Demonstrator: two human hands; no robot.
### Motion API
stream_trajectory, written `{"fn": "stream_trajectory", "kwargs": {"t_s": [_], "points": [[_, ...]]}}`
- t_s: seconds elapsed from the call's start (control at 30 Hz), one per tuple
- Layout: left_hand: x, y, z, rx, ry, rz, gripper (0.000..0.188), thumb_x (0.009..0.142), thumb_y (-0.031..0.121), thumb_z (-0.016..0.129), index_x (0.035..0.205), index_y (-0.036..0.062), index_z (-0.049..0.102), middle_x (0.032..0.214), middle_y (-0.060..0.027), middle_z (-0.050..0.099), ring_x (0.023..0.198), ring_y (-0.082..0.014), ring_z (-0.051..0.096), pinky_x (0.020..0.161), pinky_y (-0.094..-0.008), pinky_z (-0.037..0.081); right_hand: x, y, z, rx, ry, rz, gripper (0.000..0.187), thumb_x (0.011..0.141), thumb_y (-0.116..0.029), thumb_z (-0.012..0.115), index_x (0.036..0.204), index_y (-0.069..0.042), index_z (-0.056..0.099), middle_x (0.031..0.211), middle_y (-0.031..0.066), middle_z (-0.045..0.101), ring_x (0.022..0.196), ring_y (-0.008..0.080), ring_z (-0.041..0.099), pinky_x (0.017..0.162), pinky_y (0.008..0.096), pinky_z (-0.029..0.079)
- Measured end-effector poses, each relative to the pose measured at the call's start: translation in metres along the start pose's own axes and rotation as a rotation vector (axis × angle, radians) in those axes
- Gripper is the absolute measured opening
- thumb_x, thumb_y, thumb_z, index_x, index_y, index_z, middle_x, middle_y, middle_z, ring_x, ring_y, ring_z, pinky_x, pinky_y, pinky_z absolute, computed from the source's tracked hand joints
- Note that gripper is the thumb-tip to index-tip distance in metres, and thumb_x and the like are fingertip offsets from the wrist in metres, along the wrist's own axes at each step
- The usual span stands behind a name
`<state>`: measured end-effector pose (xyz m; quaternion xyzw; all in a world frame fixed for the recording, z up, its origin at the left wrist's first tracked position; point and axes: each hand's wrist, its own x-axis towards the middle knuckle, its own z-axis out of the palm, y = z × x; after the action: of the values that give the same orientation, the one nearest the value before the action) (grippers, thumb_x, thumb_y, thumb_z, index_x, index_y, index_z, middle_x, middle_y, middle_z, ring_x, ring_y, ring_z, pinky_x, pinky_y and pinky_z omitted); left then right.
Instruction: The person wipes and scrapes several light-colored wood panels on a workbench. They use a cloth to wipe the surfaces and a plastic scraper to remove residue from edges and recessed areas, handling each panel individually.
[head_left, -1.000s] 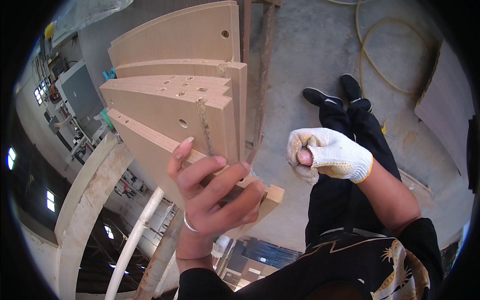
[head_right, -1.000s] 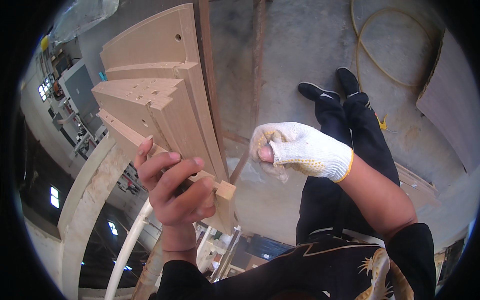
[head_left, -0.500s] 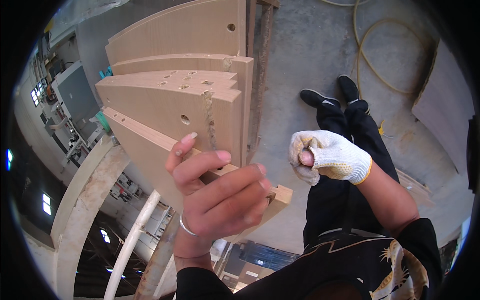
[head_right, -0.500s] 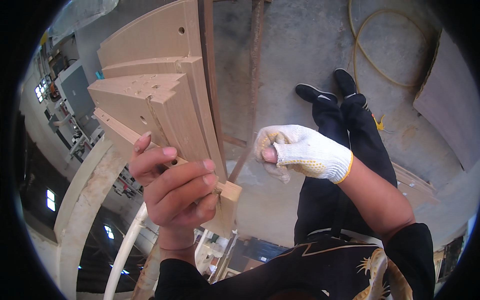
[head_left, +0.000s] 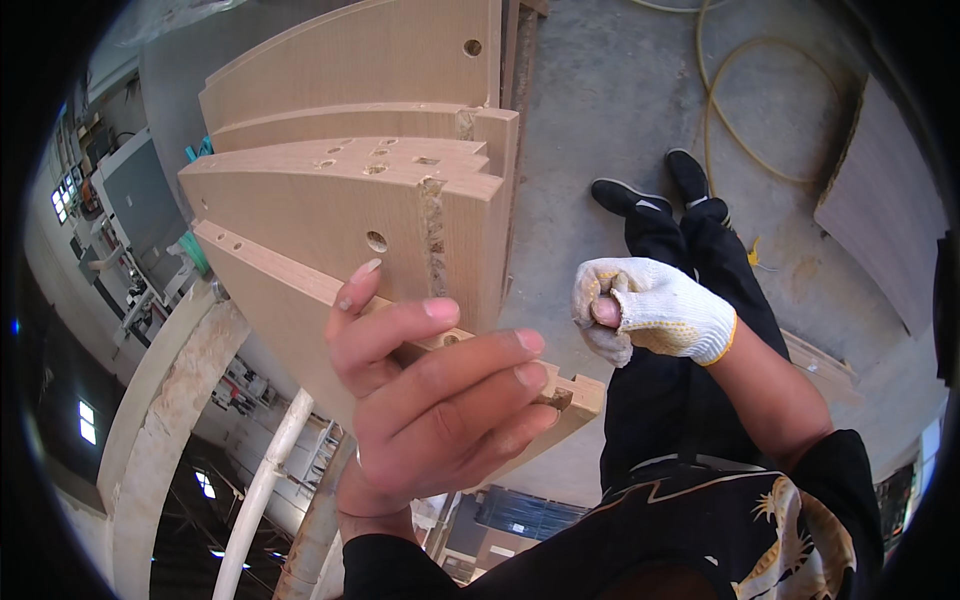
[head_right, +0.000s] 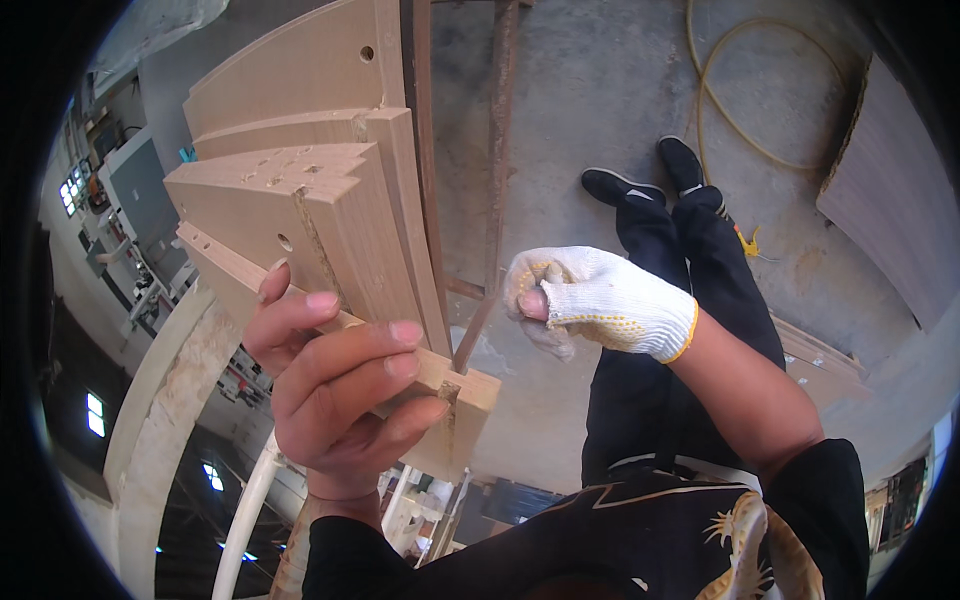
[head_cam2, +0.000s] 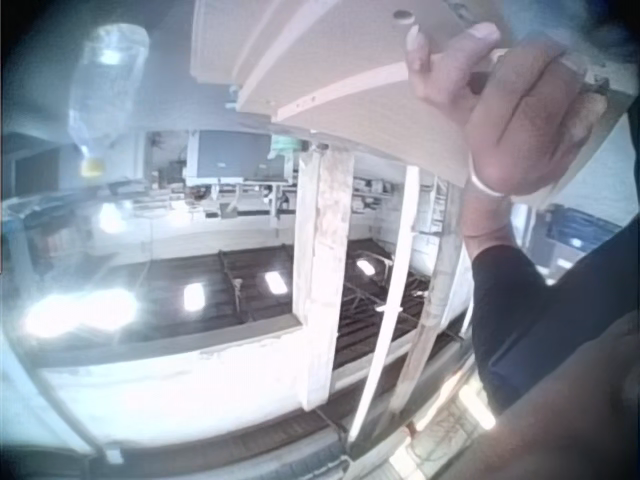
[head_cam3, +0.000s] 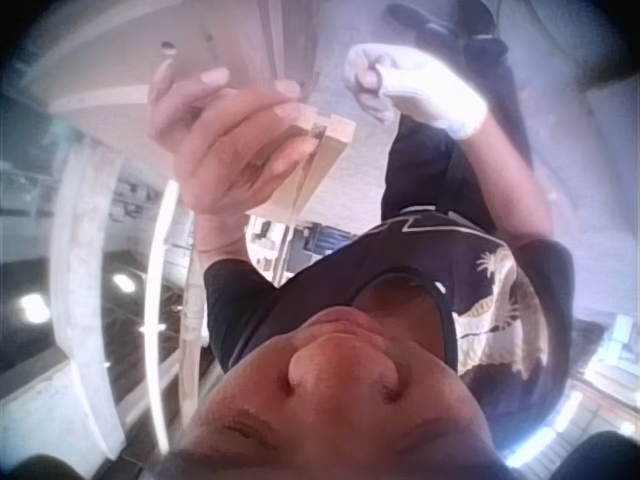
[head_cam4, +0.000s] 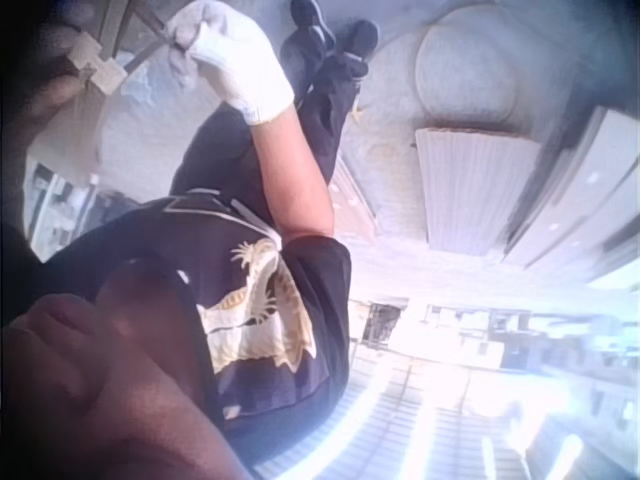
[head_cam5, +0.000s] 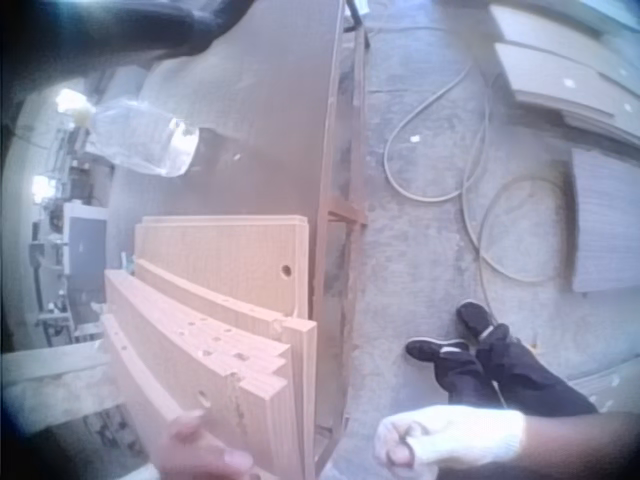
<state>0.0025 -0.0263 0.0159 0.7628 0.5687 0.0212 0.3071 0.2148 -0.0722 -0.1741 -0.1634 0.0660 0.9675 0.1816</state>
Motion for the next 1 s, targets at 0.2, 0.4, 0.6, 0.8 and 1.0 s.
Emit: {"fn": "stream_trajectory", "kwargs": {"t_s": [0.2,0.4,0.6,0.8,1.0], "points": [[0.006,-0.003,-0.002,-0.009,-0.056,0.077,0.018,0.073,0.026,0.092,0.086,0.0277,0.08,0.114,0.0117,0.078,0.125,-0.0206,0.054,0.123,-0.0551,0.028,0.002,-0.001,0.003,-0.002,0.011,0.004,0.033,0.097,-0.033,0.082,0.098,-0.005,0.064,0.075,0.0027,0.059,0.063,0.0141,0.056,0.059,0.0296,0.043],[0.009,-0.003,-0.004,-0.078,-0.02,0.045,0.017,0.074,0.022,0.09,0.086,0.0278,0.08,0.115,0.0123,0.078,0.125,-0.0213,0.054,0.123,-0.0549,0.028,0.002,0.002,0.002,0.006,0.006,0.004,0.034,0.097,-0.033,0.082,0.098,-0.005,0.063,0.075,0.0029,0.059,0.063,0.0143,0.056,0.058,0.0293,0.044],[0.006,-0.001,-0.003,-0.008,-0.054,0.013,0.016,0.073,0.021,0.089,0.079,0.0306,0.077,0.117,0.0153,0.078,0.127,-0.0208,0.054,0.124,-0.0543,0.029,0.0,0.003,-0.001,0.014,0.001,0.017,0.034,0.097,-0.032,0.082,0.098,-0.004,0.063,0.075,0.0034,0.059,0.062,0.0146,0.056,0.058,0.0294,0.044],[0.005,-0.002,-0.002,-0.088,0.031,0.038,0.015,0.076,0.021,0.088,0.08,0.03,0.077,0.114,0.0169,0.078,0.124,-0.0201,0.055,0.124,-0.0551,0.029,0.0,0.003,-0.002,0.015,-0.003,0.011,0.034,0.097,-0.032,0.082,0.099,-0.004,0.063,0.075,0.0035,0.059,0.062,0.0143,0.056,0.058,0.0294,0.044],[0.011,0.003,-0.004,-0.044,-0.045,-0.022,0.011,0.078,0.022,0.088,0.084,0.0274,0.079,0.104,0.0139,0.078,0.119,-0.021,0.055,0.124,-0.0557,0.026,-0.003,0.002,-0.002,0.005,-0.014,0.014,0.034,0.096,-0.033,0.082,0.098,-0.005,0.063,0.075,0.0026,0.058,0.062,0.0138,0.055,0.058,0.0292,0.043]]}}
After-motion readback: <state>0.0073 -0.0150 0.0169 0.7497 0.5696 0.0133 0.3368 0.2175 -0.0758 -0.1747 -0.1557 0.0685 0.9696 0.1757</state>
